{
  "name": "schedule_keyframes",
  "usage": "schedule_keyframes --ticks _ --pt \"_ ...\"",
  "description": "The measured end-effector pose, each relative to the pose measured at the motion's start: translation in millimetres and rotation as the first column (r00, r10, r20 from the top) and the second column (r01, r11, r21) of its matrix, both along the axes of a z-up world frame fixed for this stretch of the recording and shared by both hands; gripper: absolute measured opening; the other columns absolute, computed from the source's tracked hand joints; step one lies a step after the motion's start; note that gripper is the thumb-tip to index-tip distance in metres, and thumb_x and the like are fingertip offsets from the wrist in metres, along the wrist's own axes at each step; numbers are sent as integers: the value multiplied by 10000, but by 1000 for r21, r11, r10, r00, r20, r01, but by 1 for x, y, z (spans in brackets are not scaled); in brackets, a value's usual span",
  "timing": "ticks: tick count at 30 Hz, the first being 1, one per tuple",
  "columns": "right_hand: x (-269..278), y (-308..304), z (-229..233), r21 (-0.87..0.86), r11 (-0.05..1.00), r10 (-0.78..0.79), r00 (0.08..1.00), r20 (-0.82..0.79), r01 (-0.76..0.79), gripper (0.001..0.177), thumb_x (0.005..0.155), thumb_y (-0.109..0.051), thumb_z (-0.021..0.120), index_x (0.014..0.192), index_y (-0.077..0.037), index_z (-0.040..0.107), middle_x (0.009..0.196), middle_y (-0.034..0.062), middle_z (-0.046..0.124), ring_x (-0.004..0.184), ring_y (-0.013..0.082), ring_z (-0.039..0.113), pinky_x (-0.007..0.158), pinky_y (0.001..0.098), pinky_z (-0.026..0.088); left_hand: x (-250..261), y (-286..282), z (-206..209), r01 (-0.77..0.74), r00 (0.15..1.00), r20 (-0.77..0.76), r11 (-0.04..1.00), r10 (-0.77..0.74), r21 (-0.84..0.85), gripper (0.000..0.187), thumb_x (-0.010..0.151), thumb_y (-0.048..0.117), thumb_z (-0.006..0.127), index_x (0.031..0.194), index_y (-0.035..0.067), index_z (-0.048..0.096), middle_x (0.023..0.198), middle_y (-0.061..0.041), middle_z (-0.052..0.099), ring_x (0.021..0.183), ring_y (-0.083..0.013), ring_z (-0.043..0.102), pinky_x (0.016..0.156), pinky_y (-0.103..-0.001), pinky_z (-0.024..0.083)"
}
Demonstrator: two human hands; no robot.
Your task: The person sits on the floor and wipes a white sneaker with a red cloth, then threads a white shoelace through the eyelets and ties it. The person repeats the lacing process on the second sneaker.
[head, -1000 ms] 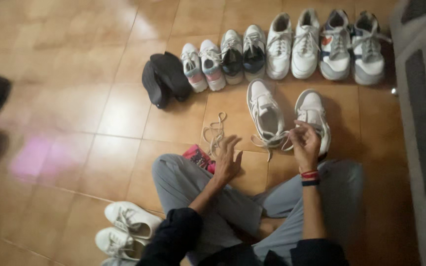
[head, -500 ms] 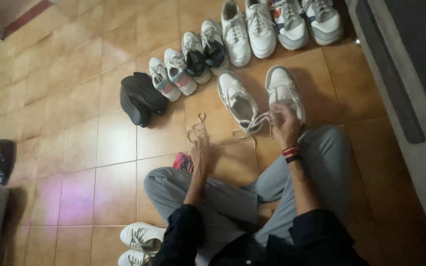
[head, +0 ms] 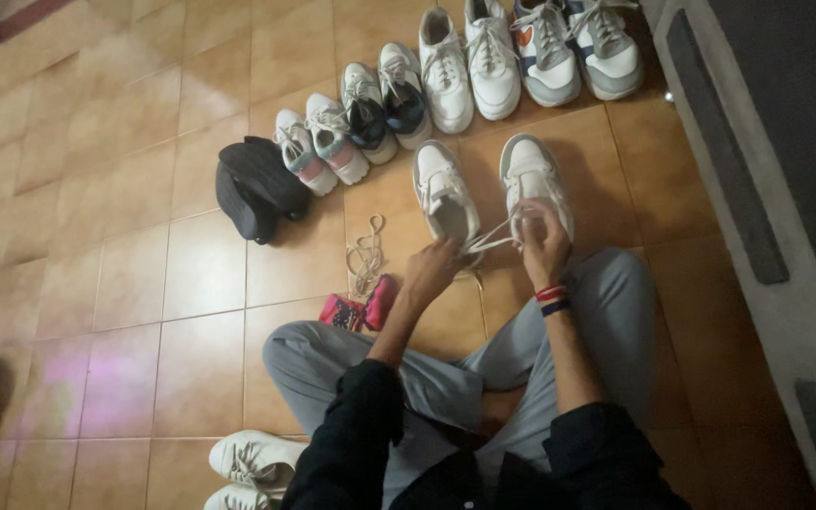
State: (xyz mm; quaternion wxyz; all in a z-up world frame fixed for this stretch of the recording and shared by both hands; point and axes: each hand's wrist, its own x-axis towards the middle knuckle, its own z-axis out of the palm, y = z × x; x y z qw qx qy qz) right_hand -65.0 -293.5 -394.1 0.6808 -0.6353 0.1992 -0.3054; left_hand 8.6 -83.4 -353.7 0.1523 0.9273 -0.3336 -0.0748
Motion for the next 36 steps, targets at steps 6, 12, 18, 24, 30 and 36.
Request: schedule_keyframes --ticks 6,12,18,24,30,36 --pt "-2 1 3 -228 970 -96 995 -41 84 154 1013 -100 659 1154 -71 717 1023 78 739 831 178 702 665 306 558 -27 72 8 9 1000 1 990 -9 139 276 979 221 595 1247 203 661 1220 -121 646 905 -368 705 722 -497 552" --pt "0 4 1 -427 898 -116 993 5 107 154 1018 -82 641 1157 -67 706 1093 127 736 1019 295 709 915 402 537 -81 102 25 -8 990 -144 998 -2 -68 408 853 201 733 1239 116 633 1311 -157 585 1037 -385 655 753 -500 551" --pt "1 -4 -23 -492 861 -149 989 -7 126 160 1084 -20 589 1198 -35 700 1148 149 726 1072 316 694 956 416 523 -89 99 63 -96 990 98 995 99 -36 376 715 240 823 1056 133 706 1171 -108 631 1116 -357 652 819 -469 563" --pt "-1 -19 -25 -315 911 -293 955 -41 266 293 1009 33 469 1219 -32 662 1152 144 717 979 277 691 885 343 544 -73 110 112 -242 968 32 958 250 -153 206 951 183 643 1105 220 775 1079 -65 675 912 -301 703 726 -421 564" --pt "-9 0 13 -515 834 -217 976 23 198 243 1092 -19 546 1327 11 602 1244 198 676 1177 340 662 987 398 520 -70 110 118 -276 961 -52 934 271 -226 209 964 229 607 1103 237 763 1025 -56 735 874 -301 719 697 -431 563" --pt "-10 44 49 -619 780 130 991 15 -93 263 1047 -107 672 1292 -22 630 1205 190 723 1126 303 693 963 397 540 -70 90 107 -340 938 -164 903 305 -263 257 949 277 611 1153 224 758 915 -118 764 833 -328 739 717 -451 565"
